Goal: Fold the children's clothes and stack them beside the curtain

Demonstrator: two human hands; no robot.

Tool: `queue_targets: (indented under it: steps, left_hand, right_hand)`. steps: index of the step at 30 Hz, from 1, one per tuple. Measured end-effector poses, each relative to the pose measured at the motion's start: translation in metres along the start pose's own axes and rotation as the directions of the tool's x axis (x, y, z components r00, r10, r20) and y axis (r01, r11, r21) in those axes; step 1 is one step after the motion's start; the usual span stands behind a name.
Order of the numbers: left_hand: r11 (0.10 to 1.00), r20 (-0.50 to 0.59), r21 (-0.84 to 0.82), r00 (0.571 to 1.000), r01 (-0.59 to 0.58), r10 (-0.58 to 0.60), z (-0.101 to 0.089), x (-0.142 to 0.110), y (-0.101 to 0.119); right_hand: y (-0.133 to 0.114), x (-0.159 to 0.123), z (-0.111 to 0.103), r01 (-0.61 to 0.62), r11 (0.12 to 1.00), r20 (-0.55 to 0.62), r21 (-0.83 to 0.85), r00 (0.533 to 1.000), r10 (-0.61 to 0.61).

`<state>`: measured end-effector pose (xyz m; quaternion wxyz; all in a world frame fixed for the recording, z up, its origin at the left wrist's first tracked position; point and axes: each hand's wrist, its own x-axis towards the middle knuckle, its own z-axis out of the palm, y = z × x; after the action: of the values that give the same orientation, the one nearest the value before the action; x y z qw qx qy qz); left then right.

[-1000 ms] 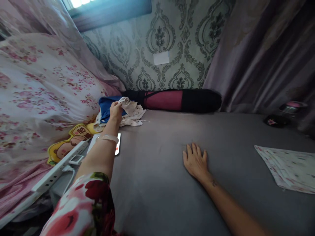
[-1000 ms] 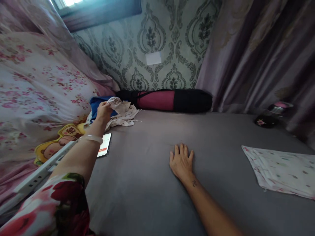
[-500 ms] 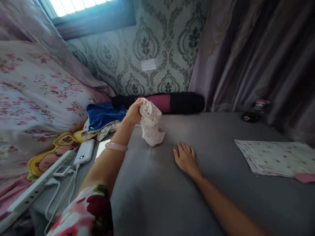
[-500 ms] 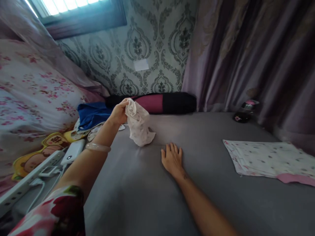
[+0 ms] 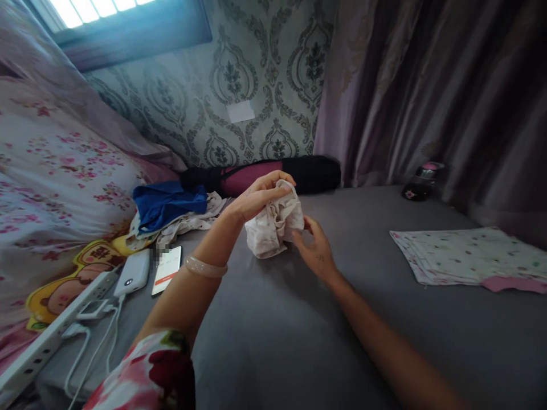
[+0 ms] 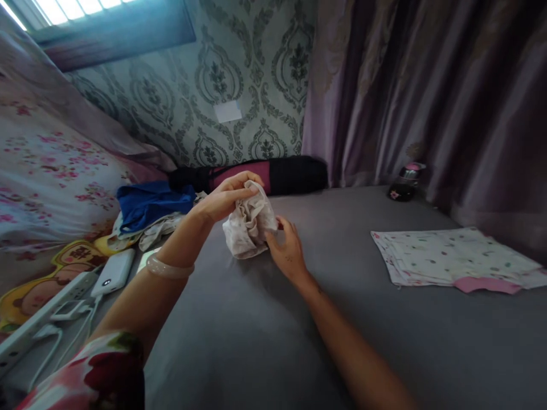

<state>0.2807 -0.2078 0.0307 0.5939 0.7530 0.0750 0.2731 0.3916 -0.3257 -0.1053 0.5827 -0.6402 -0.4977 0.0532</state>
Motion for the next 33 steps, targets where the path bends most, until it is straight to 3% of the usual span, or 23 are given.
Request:
queue_targets:
  steps: [3, 6, 9, 12, 16, 20, 26, 29, 33]
  left_hand:
    - [0.999, 0.022, 0.053, 1.000, -0.005, 0.004, 0.002, -0.002, 0.000]
    - [0.996, -0.033, 0.086, 0.999, 0.007, -0.004, 0.000, -0.002, -0.003]
    - [0.995, -0.071, 0.094, 0.997, 0.029, -0.023, 0.002, -0.001, -0.012]
    - [0.994, -0.069, 0.099, 0.996, 0.056, -0.049, 0.012, 0.001, -0.027]
    - [0.992, -0.072, 0.056, 0.992, 0.109, -0.105, 0.031, 0.002, -0.053]
    - [0.989, -0.098, -0.024, 0.985, 0.143, -0.144, 0.048, 0.002, -0.076]
    - [0.977, -0.108, 0.008, 0.972, 0.213, -0.211, 0.062, 0.005, -0.091]
    - [0.977, -0.246, 0.106, 0.957, 0.186, -0.155, 0.061, 0.005, -0.095]
    - [0.930, -0.486, 0.346, 0.872, 0.121, 0.067, 0.058, -0.006, -0.097]
  right_hand:
    - [0.002, 0.011, -0.014, 0.025, 0.994, 0.009, 0.103, 1.000, -0.026]
    - [-0.006, 0.021, -0.039, -0.051, 0.982, -0.037, 0.184, 0.998, 0.059]
    - [-0.021, 0.027, -0.065, -0.100, 0.979, -0.074, 0.178, 0.991, 0.114]
    - [-0.027, 0.030, -0.085, -0.086, 0.986, -0.060, 0.140, 0.994, 0.095]
    - [-0.013, 0.035, -0.101, -0.081, 0.996, 0.073, 0.029, 0.994, 0.079]
    - [0.002, 0.037, -0.105, -0.071, 0.994, 0.196, -0.083, 0.977, 0.086]
    - [0.003, 0.034, -0.089, 0.038, 0.994, 0.289, -0.098, 0.957, -0.008]
    - [0.009, 0.035, -0.086, 0.029, 0.975, 0.256, -0.221, 0.966, 0.030]
    - [0.020, 0.039, -0.086, -0.015, 0.950, 0.146, -0.313, 0.987, 0.063]
